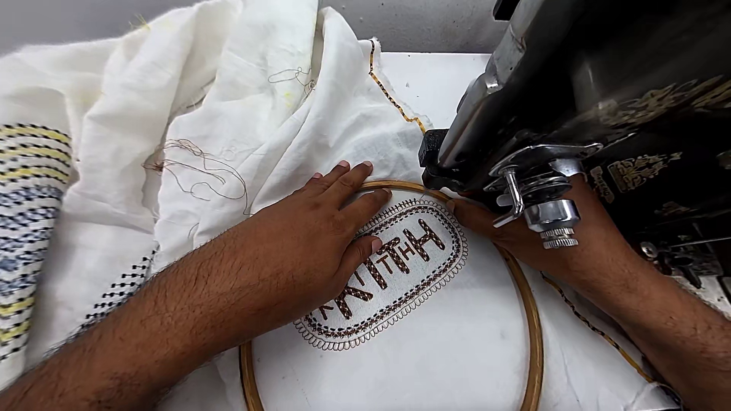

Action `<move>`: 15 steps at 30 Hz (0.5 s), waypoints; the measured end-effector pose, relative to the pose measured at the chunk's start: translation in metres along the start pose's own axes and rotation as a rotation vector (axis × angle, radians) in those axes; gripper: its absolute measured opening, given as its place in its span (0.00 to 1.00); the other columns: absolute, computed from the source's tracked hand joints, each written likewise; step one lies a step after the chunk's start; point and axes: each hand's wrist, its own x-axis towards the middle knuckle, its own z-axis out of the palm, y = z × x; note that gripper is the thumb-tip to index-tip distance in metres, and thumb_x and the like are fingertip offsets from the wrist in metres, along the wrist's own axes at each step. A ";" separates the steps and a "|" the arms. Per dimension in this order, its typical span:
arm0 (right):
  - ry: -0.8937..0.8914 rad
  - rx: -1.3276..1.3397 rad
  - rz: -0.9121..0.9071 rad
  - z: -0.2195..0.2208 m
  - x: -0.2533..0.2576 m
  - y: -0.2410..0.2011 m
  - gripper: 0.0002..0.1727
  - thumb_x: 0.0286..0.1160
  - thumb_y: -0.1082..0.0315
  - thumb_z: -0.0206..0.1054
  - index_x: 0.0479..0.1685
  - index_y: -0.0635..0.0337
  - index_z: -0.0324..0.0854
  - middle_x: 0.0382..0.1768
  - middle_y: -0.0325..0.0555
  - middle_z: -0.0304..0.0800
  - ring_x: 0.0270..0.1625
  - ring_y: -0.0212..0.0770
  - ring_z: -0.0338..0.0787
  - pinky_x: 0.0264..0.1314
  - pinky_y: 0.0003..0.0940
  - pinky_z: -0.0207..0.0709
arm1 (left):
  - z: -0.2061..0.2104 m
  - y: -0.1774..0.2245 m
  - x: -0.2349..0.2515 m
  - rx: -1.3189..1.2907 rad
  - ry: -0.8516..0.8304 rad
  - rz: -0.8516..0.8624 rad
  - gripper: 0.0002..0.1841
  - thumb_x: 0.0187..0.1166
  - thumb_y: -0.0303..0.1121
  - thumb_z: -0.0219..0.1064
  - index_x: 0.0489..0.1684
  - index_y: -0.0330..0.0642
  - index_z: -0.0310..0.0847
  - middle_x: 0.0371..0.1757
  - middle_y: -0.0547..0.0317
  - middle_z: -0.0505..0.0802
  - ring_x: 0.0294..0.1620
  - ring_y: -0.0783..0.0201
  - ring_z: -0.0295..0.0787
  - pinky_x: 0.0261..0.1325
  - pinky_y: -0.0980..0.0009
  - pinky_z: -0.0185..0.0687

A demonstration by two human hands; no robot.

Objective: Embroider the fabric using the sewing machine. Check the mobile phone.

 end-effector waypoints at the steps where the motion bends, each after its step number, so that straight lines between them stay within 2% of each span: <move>1: 0.008 0.004 -0.007 0.000 0.000 -0.001 0.06 0.69 0.55 0.74 0.34 0.43 0.86 0.27 0.26 0.85 0.32 0.19 0.84 0.30 0.20 0.75 | 0.000 0.000 0.000 0.001 -0.003 -0.005 0.34 0.89 0.57 0.39 0.89 0.53 0.67 0.91 0.49 0.68 0.92 0.46 0.60 0.89 0.47 0.60; 8: -0.035 -0.027 0.008 -0.001 0.000 0.000 0.06 0.65 0.55 0.75 0.32 0.43 0.87 0.26 0.26 0.86 0.29 0.21 0.84 0.27 0.24 0.75 | -0.003 0.003 -0.001 0.013 -0.032 -0.020 0.34 0.89 0.57 0.39 0.90 0.54 0.66 0.91 0.50 0.68 0.92 0.46 0.59 0.89 0.47 0.61; 15: -0.042 -0.023 0.019 -0.001 0.000 -0.001 0.05 0.64 0.56 0.75 0.33 0.42 0.89 0.27 0.26 0.88 0.31 0.21 0.86 0.29 0.25 0.77 | -0.003 0.003 -0.001 0.015 -0.029 -0.014 0.34 0.89 0.58 0.39 0.90 0.54 0.67 0.92 0.49 0.67 0.92 0.45 0.60 0.89 0.47 0.61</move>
